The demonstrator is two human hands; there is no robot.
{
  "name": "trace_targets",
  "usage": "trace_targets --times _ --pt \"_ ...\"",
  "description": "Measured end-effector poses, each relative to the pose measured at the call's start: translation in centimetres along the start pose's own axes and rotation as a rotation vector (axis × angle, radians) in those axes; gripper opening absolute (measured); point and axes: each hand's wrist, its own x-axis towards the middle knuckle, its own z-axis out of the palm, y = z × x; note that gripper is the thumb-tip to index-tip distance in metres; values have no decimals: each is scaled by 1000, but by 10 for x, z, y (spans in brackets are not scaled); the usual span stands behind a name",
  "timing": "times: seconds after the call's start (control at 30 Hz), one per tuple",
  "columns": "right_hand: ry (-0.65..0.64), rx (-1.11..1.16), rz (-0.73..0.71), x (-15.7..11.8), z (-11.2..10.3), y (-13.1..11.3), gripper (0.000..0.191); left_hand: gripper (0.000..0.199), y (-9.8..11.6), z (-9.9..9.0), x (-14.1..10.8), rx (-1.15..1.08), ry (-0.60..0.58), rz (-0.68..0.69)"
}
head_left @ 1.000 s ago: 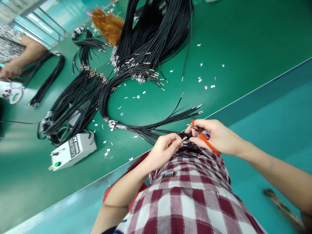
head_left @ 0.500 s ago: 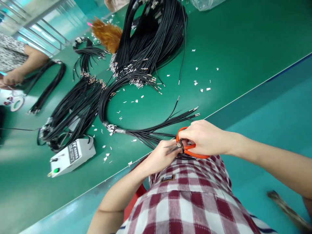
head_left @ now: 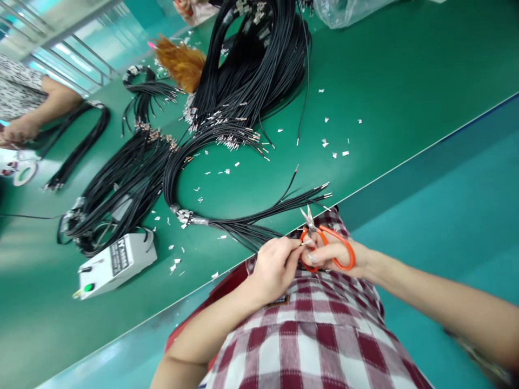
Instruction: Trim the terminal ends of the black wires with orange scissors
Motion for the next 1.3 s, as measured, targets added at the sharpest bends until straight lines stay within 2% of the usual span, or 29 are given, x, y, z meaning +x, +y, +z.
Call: trace_targets --times 0.07,0.1,0.17,0.23,0.3,0.37,0.47,0.53,0.63,0.7,0.8,0.9,0.97,1.03,1.1,1.2,1.3 --pt "-5 -23 -91 -11 -1 2 32 10 0 8 2 -7 87 -53" --pt "34 -88 -159 -17 -4 0 32 10 0 10 3 -48 105 -99" --pt "233 -349 -286 -28 -13 -7 28 12 3 10 8 -152 108 -186" --pt "505 -743 -331 -33 -24 -12 22 13 5 8 11 -214 88 -228" --pt "663 -1035 -347 -32 -30 -13 16 14 6 7 14 -231 66 -227" --pt "645 -1073 -409 -27 -28 -11 11 15 6 6 15 -239 51 -227" --pt "513 -872 -538 -17 -15 -9 9 14 5 8 15 -242 58 -249" --pt "499 -783 -606 -12 -5 -10 14 14 4 10 16 -244 70 -261" --pt "510 -783 -680 -11 3 -12 19 15 3 12 17 -244 78 -255" --pt "519 -879 -725 -13 3 -13 17 15 2 13 17 -229 76 -234" --pt "543 -1154 -805 -16 3 -16 9 14 0 15 15 -157 78 -164" --pt "509 -1462 -881 -19 5 -22 9 11 -2 18 14 9 66 8" --pt "463 -1595 -877 -19 8 -26 11 13 -4 20 14 88 31 110" --pt "425 -1570 -825 -17 10 -29 13 15 -5 22 15 57 20 92" --pt "413 -1323 -774 -15 9 -29 13 11 -5 22 18 -58 31 -42" --pt "512 -801 -752 -12 6 -24 16 9 -4 21 21 -248 35 -244" --pt "596 -578 -685 -10 1 -17 19 9 -4 20 22 -361 36 -305"
